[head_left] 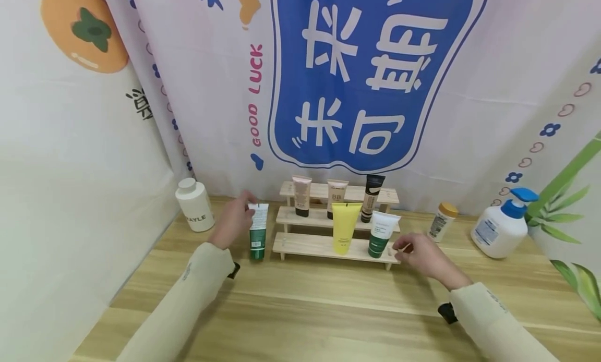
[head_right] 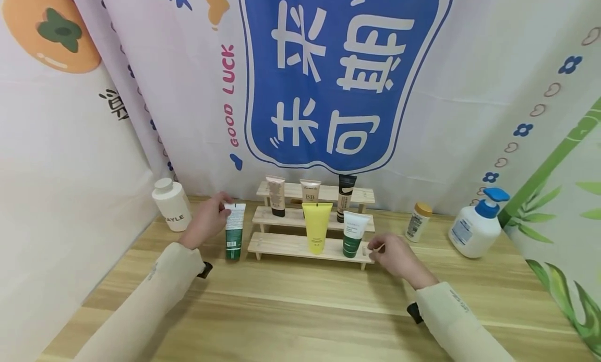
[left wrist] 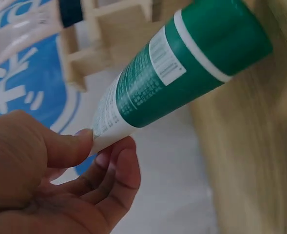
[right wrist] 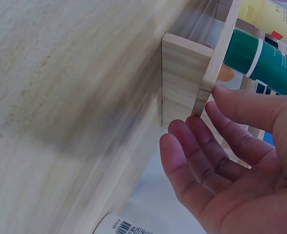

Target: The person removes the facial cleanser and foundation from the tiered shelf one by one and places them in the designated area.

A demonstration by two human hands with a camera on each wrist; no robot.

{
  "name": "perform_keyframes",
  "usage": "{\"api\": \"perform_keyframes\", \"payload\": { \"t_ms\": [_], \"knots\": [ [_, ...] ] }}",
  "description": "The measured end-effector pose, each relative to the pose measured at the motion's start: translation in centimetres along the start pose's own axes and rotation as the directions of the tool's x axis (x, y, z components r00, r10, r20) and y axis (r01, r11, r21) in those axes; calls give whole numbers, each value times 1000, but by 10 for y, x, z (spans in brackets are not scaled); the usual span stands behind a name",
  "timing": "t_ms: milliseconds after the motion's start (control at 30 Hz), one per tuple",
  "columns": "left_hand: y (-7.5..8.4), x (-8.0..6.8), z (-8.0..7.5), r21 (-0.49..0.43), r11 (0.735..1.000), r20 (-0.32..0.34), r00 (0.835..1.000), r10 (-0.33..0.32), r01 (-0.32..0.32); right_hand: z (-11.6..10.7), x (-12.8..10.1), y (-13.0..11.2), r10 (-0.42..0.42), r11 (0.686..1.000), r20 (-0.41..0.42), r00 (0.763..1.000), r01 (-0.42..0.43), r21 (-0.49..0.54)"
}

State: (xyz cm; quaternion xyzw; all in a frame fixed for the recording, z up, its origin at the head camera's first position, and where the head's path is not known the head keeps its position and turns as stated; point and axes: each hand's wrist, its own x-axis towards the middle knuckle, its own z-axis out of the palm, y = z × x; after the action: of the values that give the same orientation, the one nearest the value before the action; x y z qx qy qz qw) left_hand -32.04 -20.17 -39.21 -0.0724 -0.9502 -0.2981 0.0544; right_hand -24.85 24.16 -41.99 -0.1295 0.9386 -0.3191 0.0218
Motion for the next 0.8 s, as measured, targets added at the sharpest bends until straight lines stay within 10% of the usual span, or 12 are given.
{"api": "perform_keyframes", "payload": {
  "t_ms": [433, 800],
  "knots": [
    [-20, 41, 32, 97, 994, 126, 990, -58, 45, 3, 3, 2, -10, 1000, 0, 1000, 10, 8],
    [-31, 44, 44, 101, 993, 187, 979, -82, 64, 1, 1, 3, -15, 1000, -2, 1000, 15, 8]
  ]
}}
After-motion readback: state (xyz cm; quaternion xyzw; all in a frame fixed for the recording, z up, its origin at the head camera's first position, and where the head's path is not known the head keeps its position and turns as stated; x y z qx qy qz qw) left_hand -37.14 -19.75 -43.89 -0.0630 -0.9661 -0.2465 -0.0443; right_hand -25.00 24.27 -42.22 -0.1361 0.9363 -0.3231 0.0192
